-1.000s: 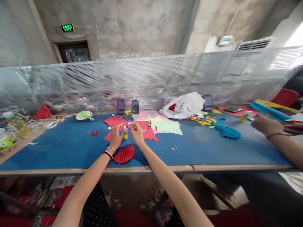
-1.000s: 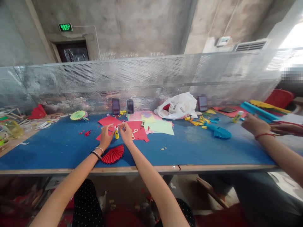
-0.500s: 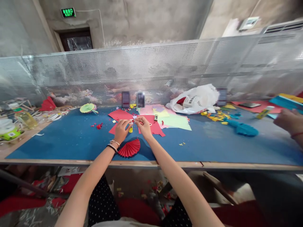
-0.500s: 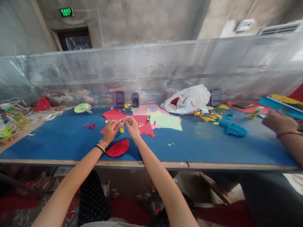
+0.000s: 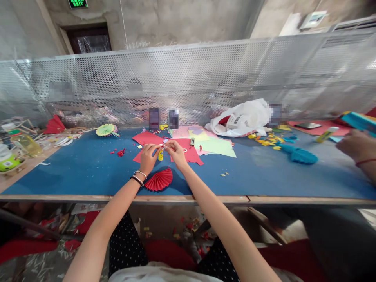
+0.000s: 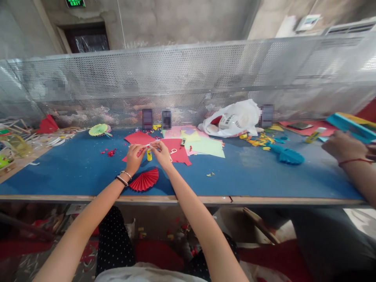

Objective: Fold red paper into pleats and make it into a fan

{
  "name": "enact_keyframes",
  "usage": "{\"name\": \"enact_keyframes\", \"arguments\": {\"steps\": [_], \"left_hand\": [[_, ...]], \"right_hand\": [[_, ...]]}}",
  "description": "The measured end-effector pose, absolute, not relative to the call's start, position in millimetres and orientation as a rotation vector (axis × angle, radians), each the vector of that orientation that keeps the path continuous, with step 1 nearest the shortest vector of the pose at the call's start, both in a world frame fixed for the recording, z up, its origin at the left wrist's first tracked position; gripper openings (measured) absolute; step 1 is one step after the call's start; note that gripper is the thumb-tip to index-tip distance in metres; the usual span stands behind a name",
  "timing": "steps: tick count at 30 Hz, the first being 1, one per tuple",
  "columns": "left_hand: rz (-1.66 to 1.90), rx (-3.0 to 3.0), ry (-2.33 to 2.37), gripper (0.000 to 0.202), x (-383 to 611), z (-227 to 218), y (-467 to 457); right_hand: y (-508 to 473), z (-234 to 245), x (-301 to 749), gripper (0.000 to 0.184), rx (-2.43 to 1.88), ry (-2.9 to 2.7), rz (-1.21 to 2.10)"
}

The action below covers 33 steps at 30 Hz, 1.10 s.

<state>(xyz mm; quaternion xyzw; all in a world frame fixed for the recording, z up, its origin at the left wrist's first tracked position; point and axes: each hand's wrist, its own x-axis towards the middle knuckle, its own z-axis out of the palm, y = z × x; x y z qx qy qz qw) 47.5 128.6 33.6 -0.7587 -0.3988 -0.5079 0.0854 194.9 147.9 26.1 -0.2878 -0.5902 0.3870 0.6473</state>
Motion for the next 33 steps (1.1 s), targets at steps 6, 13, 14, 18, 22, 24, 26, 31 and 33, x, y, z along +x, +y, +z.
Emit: {"name": "enact_keyframes", "arguments": {"steps": [6,13,14,18,22,24,26,31,33], "left_hand": [[-1.531,-2.211,-1.123,0.021,45.6,34.8,129.7],[-1.561,-2.200,-1.136,0.018,45.0,34.9,130.4],[-1.565,-2.206,-1.134,0.018,45.2,34.9,130.6],[-1.594,-2.250,-1.135,0.019,46.3,33.7,133.0],[-1.662,-2.302,-1.164,0.021,46.5,29.5,137.4],[-1.672,-2.346,-1.171,0.022,46.4,27.3,138.9],[-1.653,-2.391,-1.173,0.022,46.1,25.8,139.5],[-1.592,-2.392,-1.184,0.026,42.9,23.6,144.9],[-1.570,-2.369,-1.236,0.032,40.9,20.5,151.9]], "right_hand": [[146.0,26.5,195.7,0.023,-0.717,-1.374,0.803],[140.1,27.0,194.5,0.024,-0.775,-1.420,0.789],[139.5,27.2,194.2,0.026,-0.781,-1.424,0.788],[138.6,27.3,194.2,0.027,-0.802,-1.441,0.773],[141.4,25.6,195.7,0.028,-0.837,-1.427,0.754],[143.2,24.6,196.6,0.028,-0.839,-1.415,0.722],[143.4,24.2,197.5,0.026,-0.850,-1.403,0.669],[137.6,26.5,198.7,0.021,-0.864,-1.409,0.406],[138.0,26.8,198.9,0.019,-0.863,-1.406,0.278]]}}
